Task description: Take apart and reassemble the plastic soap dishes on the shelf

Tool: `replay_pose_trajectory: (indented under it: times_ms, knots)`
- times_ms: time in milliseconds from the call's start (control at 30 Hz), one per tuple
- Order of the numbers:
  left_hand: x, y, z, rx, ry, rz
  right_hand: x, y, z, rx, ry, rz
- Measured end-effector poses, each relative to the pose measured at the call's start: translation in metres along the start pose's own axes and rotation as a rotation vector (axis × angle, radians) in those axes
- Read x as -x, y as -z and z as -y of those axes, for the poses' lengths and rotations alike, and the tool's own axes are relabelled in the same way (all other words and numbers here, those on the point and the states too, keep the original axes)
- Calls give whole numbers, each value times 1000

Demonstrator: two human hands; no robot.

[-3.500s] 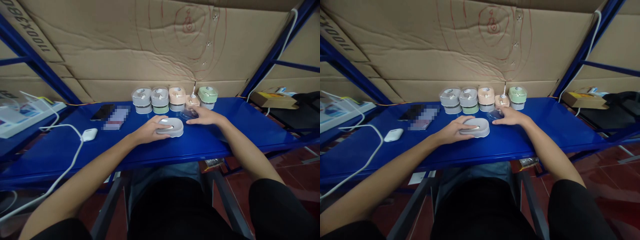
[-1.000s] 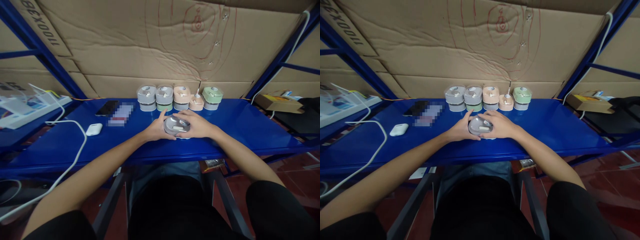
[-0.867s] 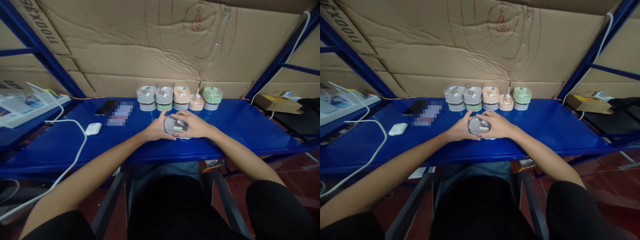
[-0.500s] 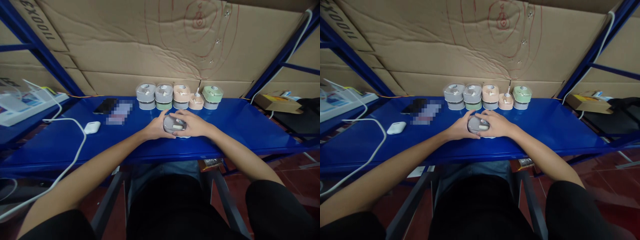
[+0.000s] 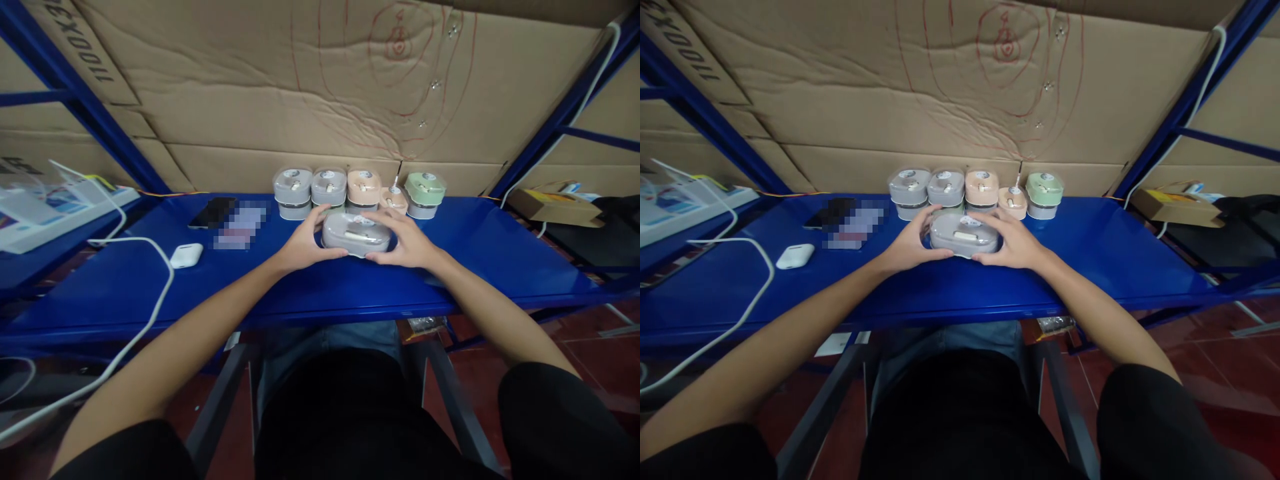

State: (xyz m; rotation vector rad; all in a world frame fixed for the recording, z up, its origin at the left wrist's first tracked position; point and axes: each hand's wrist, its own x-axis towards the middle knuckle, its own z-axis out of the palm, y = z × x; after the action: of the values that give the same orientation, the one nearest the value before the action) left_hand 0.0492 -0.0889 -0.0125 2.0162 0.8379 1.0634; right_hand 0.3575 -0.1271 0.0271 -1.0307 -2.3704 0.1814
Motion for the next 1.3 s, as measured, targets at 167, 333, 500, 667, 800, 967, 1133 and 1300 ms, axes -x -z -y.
replay_pose_trajectory:
  times_ms: [167, 333, 500, 667, 800, 967, 1133, 1300]
  knots:
    - [-5, 4, -3, 18, -45, -168, -6, 37, -8, 277, -316, -334]
    - [-5, 3, -5, -13, -10, -180, -38, 49, -50, 504, -571, -434]
    - [-4, 3, -4, -44, 10, -167, -69, 39, -69, 589, -623, -357]
    - [-4, 4, -4, -48, 25, -147, -81, 22, -73, 588, -644, -344]
    - [-3, 3, -5, -53, 24, -120, -82, 12, -71, 564, -660, -329]
    - [-3, 4, -1, -75, 50, -94, -80, 5, -58, 600, -726, -221]
    - [-3, 4, 1, -106, 60, -71, -74, 4, -59, 597, -686, -218]
    - [-2, 4, -1, -143, 66, -59, -69, 10, -60, 639, -629, -243]
